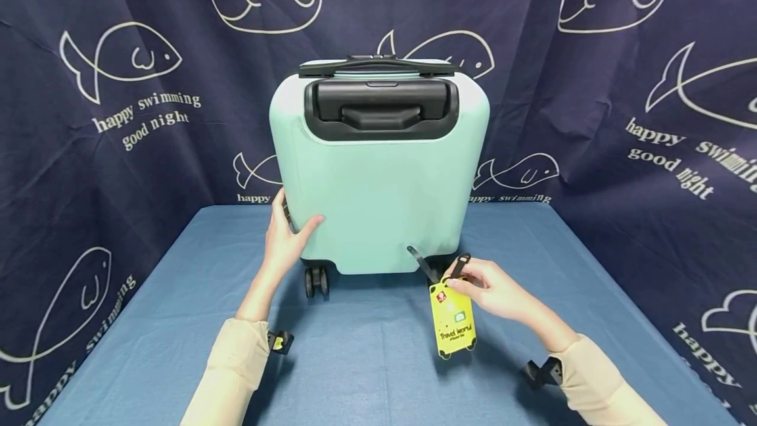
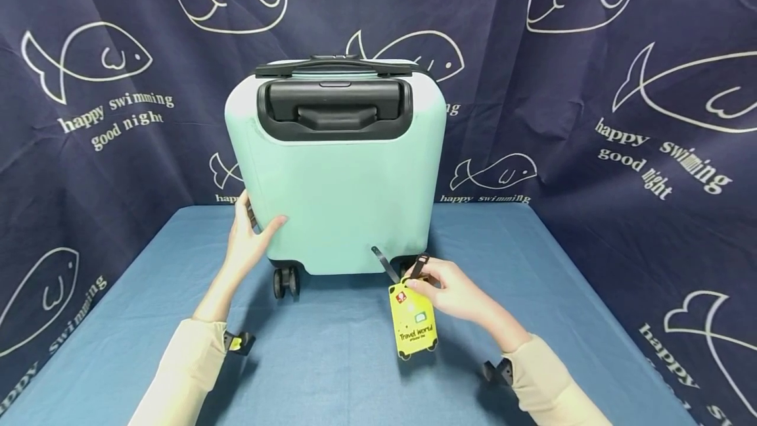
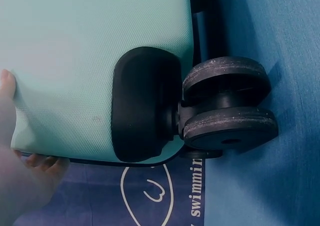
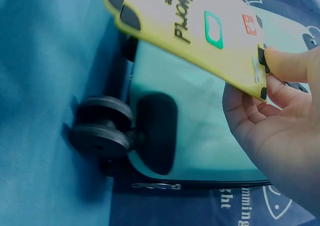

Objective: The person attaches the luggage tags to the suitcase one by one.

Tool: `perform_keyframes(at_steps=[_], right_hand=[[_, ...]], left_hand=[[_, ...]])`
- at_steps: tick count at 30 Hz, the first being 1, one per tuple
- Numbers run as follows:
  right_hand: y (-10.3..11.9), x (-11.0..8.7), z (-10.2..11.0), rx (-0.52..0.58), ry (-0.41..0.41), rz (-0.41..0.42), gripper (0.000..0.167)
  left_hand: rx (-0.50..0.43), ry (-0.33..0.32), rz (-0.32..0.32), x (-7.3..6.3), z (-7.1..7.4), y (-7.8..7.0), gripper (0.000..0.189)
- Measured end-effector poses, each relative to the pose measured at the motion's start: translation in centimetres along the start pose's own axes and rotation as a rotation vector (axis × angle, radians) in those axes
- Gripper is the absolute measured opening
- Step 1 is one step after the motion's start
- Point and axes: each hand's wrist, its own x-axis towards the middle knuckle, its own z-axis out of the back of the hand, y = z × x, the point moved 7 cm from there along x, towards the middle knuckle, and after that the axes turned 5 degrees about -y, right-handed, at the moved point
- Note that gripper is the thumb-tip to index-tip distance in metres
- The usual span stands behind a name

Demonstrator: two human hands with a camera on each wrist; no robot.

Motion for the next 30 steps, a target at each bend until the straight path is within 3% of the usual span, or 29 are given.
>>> perform_keyframes(at_steps=[10, 23, 30], right_hand=[[1.2, 0.6, 1.6, -0.008, -0.052, -0.051, 0.011], [4.0, 1.3, 4.1, -0.044, -0.157, 0.111, 0.012], [5.6, 2.0, 6.2, -0.107, -0.211, 0.126, 0.012]], left_hand=[[0.001, -0.005, -0.004, 0.0, 0.1, 0.2, 0.091], [0.023, -0.007, -0.004, -0.1, 0.1, 0.1, 0.09], [0.025, -0.005, -0.012, -0.1, 0.1, 0.1, 0.09]])
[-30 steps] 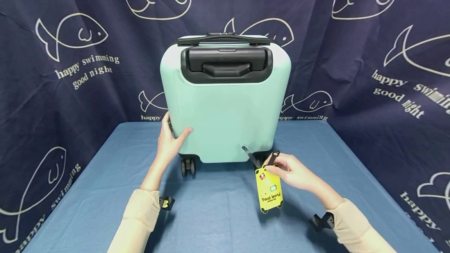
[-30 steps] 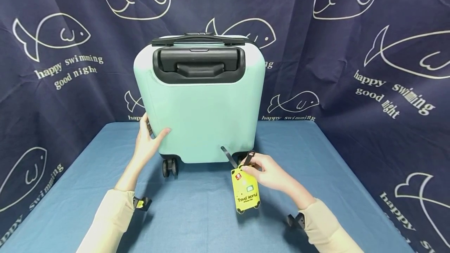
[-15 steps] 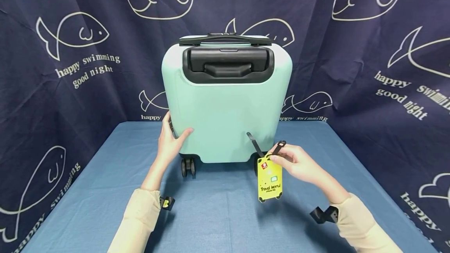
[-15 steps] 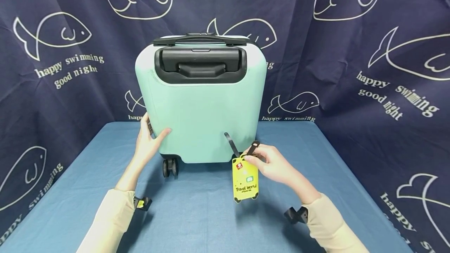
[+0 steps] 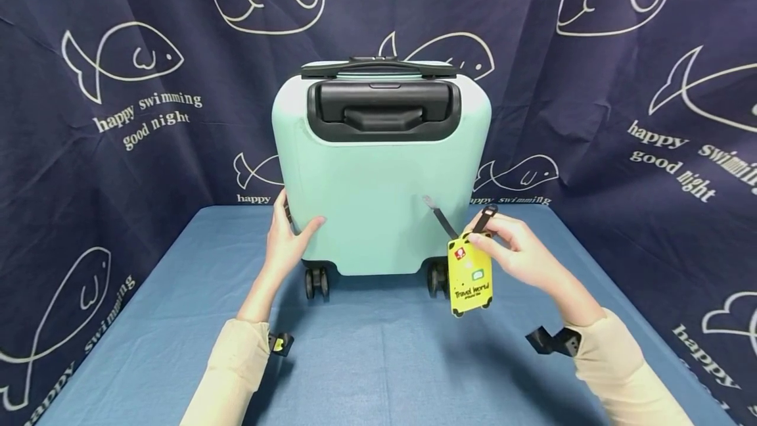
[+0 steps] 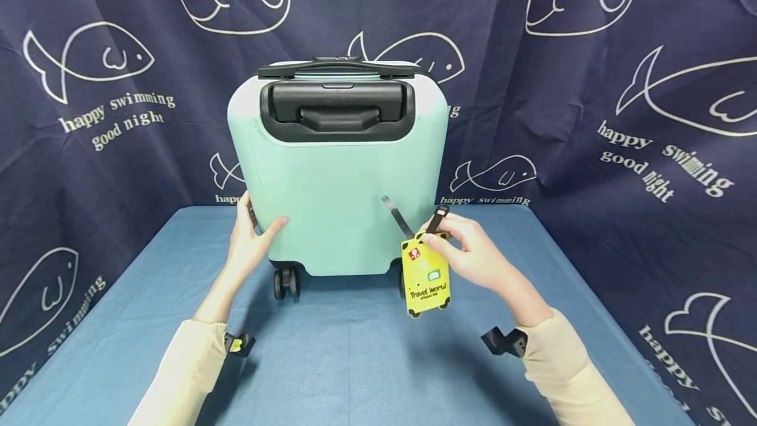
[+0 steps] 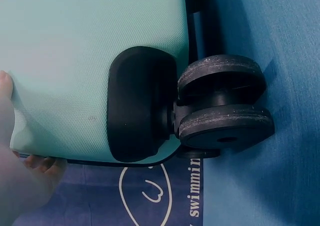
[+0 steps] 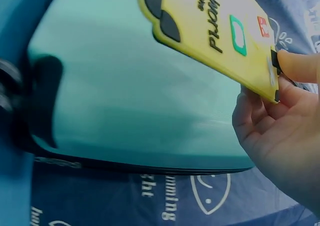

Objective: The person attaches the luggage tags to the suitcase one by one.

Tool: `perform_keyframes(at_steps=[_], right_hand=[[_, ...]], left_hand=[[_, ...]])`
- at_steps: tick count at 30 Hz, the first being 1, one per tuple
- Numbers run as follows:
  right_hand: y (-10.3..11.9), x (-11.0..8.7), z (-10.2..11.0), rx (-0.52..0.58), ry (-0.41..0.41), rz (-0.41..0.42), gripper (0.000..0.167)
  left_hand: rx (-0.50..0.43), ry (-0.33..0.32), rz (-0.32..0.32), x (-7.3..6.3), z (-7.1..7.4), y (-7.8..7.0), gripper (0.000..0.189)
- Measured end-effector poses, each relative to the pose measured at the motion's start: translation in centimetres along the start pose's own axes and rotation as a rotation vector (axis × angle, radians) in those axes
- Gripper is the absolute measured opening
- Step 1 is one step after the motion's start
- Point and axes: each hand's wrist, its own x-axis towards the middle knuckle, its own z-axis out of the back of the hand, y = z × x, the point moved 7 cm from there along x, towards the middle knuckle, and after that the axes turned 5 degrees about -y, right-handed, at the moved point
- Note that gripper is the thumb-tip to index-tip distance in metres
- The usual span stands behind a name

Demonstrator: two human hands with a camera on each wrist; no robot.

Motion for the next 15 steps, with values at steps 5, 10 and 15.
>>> perform_keyframes(at_steps=[5, 10, 15], right_hand=[[1.5, 1.2, 1.3, -0.04, -0.045, 0.041, 0.012], [2.5, 2.4, 2.3, -0.044, -0.074, 0.06, 0.012], [3.2, 3.5, 3.0, -0.039, -0.092, 0.078, 0.012]], left_hand=[[-0.002, -0.004, -0.008, -0.1, -0.1, -0.1, 0.09], [-0.006, 0.005, 0.01, -0.2, -0.2, -0.1, 0.091], [0.002, 0.007, 0.032, -0.2, -0.1, 0.0, 0.092]])
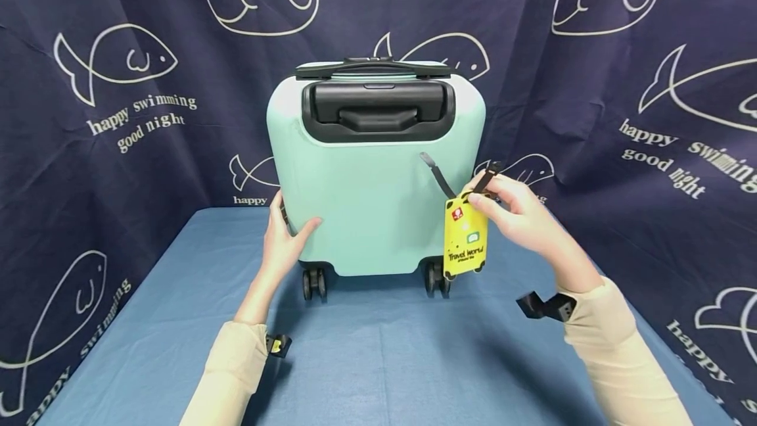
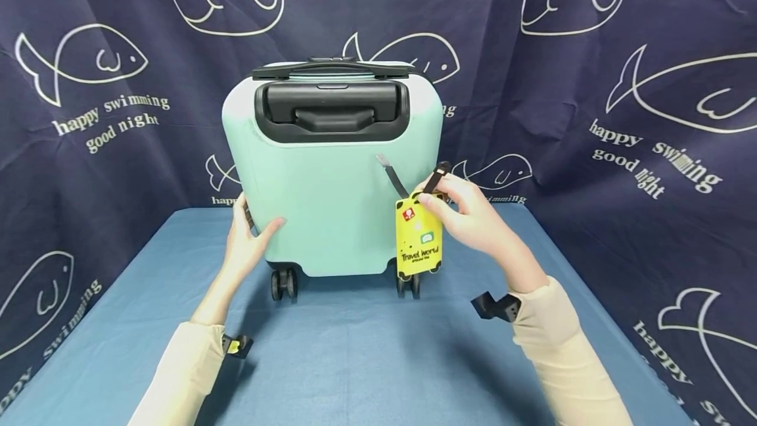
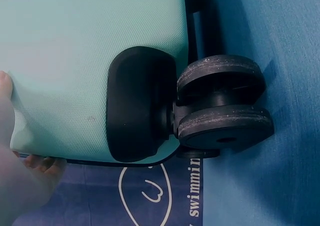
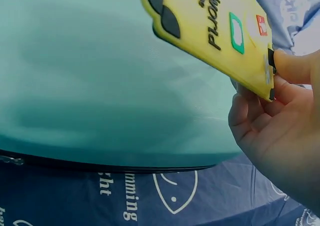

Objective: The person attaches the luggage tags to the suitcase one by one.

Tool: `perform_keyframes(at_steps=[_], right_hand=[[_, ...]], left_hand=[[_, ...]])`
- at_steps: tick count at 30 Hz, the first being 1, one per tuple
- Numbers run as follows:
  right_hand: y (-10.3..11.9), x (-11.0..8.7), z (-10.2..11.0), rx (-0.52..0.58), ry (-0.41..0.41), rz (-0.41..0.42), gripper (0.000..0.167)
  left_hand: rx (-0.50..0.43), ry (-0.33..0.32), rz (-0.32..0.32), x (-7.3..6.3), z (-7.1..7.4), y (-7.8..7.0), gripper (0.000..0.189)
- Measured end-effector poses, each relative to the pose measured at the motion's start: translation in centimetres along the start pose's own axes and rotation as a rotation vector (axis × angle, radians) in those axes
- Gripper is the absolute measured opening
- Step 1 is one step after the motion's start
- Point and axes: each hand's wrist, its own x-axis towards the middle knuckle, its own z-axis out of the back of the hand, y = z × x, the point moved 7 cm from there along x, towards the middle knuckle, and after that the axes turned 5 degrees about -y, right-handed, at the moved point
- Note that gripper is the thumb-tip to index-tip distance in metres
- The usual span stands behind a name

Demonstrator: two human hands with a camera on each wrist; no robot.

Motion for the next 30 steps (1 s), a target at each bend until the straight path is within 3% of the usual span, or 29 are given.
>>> perform_keyframes(at_steps=[9, 23, 30], right_hand=[[0.2, 1.3, 1.4, 0.065, -0.012, -0.041, 0.013], [1.8, 4.2, 3.1, -0.014, -0.074, -0.017, 0.015], [2.5, 5.8, 3.5, -0.026, -0.056, -0.074, 0.018]], left_hand=[[0.007, 0.012, 0.0, 0.0, -0.1, 0.1, 0.091], [0.021, 0.01, -0.003, 0.0, -0.1, 0.5, 0.091], [0.026, 0.013, -0.005, -0.1, -0.1, 0.3, 0.09]])
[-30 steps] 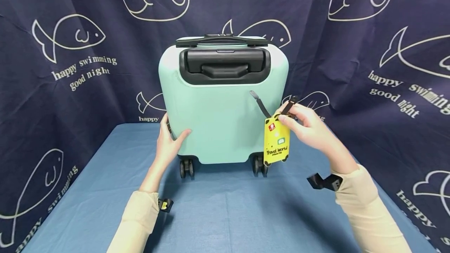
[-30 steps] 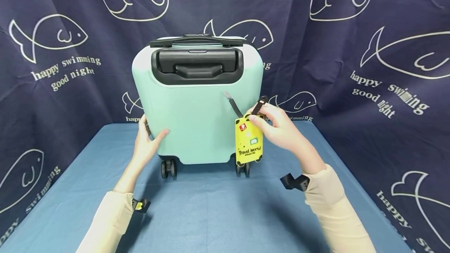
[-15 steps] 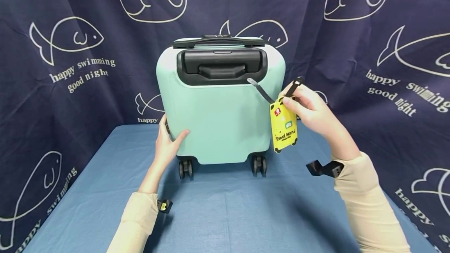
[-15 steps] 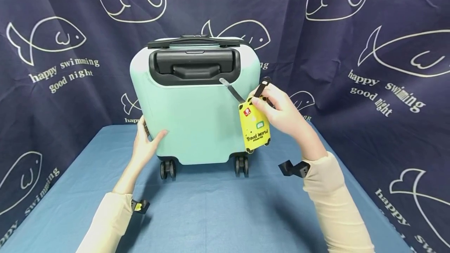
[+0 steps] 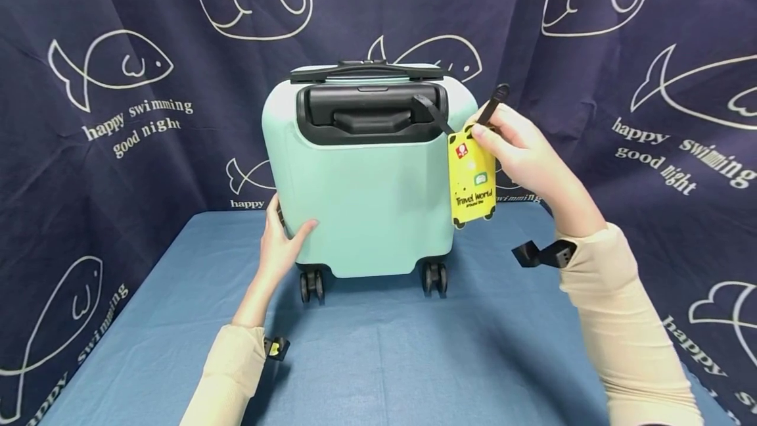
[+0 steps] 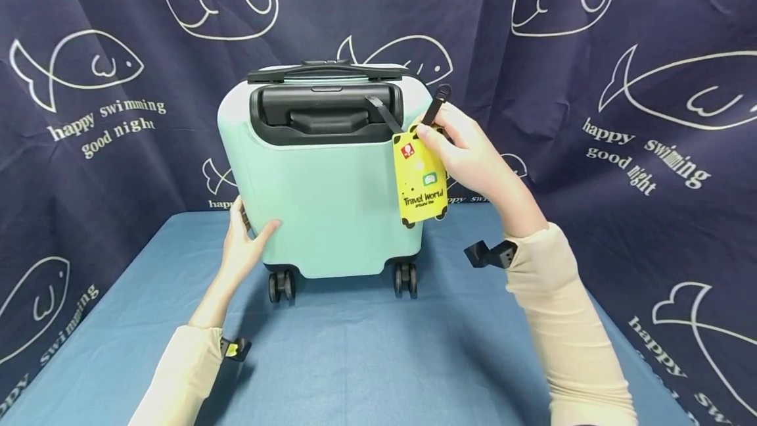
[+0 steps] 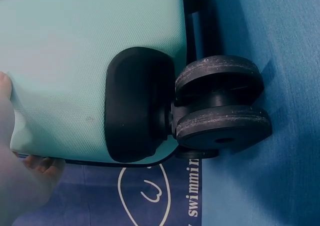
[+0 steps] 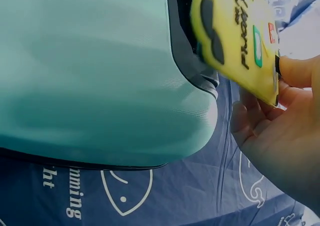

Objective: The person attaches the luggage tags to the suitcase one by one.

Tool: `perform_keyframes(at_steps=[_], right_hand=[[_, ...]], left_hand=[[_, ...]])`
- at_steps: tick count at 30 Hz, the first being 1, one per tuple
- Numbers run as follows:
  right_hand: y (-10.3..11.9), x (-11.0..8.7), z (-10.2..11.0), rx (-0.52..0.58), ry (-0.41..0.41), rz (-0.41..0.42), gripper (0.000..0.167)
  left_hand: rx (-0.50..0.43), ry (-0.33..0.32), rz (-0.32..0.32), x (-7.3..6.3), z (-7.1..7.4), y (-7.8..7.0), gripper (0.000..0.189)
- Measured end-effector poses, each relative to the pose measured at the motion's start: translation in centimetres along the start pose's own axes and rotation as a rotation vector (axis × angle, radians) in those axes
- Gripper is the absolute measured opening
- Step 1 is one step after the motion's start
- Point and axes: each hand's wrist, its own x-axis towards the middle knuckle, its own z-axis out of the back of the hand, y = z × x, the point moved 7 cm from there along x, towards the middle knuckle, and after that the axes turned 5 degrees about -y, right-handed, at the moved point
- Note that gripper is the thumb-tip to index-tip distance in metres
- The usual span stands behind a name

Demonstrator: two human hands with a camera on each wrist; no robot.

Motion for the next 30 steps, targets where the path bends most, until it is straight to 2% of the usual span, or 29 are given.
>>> perform_keyframes(at_steps=[12, 17, 23, 30], right_hand=[[0.6, 3.0, -0.4, -0.088, 0.034, -0.044, 0.021], [0.8, 4.3, -0.7, -0.048, 0.069, -0.079, 0.021], [1.1, 6.0, -1.0, 0.067, 0.085, -0.148, 0.018], [1.1, 7.9, -1.3, 0.142, 0.069, -0.221, 0.024]], left_hand=[[-0.015, -0.002, -0.006, -0.2, 0.0, -0.2, 0.09], [-0.014, -0.009, -0.013, 0.0, 0.1, -0.2, 0.09], [-0.009, -0.009, -0.015, -0.1, 0.0, -0.1, 0.09], [-0.013, -0.011, -0.013, -0.1, 0.0, -0.1, 0.089]])
